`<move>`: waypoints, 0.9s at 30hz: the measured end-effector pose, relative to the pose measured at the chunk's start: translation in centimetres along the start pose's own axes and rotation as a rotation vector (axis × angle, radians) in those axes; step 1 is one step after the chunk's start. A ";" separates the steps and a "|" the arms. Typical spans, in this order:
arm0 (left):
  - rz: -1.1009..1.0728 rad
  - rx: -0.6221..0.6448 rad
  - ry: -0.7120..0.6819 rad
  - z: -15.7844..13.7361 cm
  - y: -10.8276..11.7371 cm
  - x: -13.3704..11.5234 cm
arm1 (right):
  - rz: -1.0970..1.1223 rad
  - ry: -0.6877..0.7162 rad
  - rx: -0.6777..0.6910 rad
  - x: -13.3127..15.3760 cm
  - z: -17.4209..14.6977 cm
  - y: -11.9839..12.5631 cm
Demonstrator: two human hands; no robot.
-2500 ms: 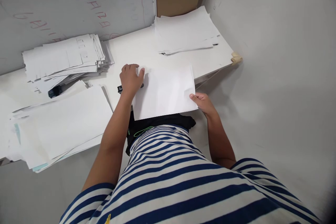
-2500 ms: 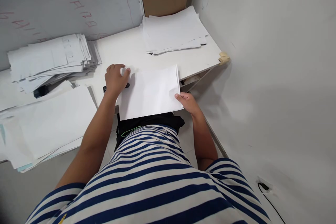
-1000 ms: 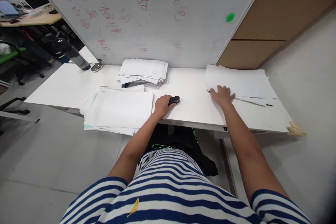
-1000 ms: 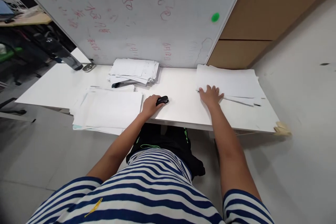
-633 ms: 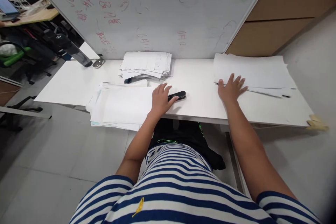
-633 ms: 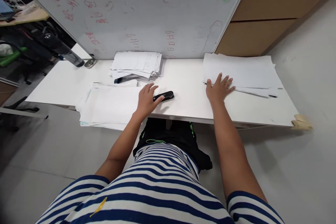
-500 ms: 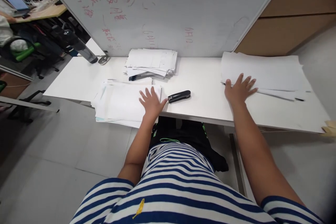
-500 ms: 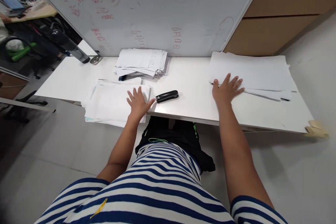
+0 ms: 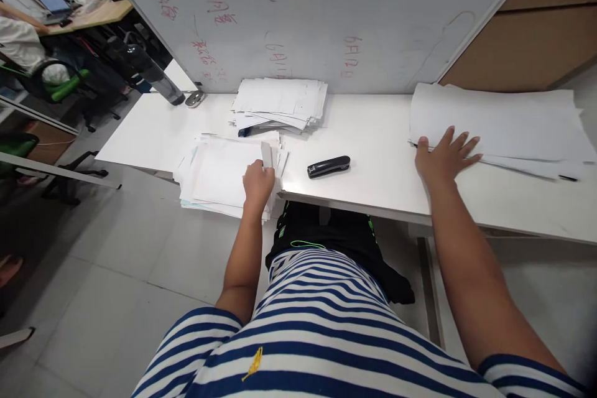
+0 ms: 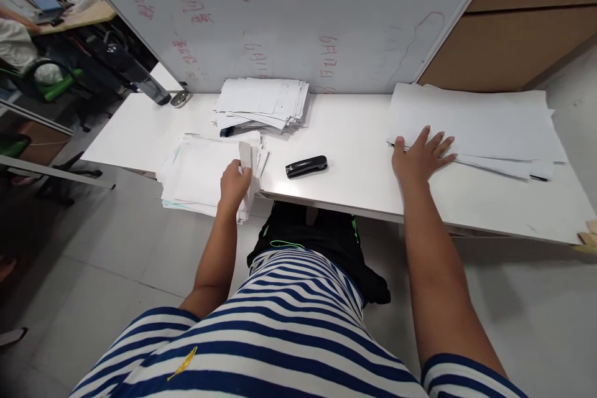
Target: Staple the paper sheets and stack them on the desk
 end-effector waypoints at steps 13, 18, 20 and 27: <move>0.063 -0.055 -0.028 1.1 -0.2 1.9 | 0.035 0.019 0.006 -0.1 -0.2 0.1; 0.094 -0.013 -0.012 1.4 -0.2 1.2 | -0.020 0.007 0.016 -0.2 -0.2 0.0; 0.135 0.025 0.002 1.6 -0.5 0.7 | -0.031 0.003 0.020 -0.2 -0.2 0.0; 0.322 0.129 0.001 2.5 -1.4 -1.4 | 0.000 -0.013 0.033 -0.1 -0.3 0.2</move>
Point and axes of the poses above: each hand's wrist, its own z-axis towards the middle knuckle, its own y-axis out of the back of the hand, x = y × z, the point moved 7 cm from there along z, towards the middle knuckle, and after that the axes turned 12 degrees about -y, right-handed, at the moved point
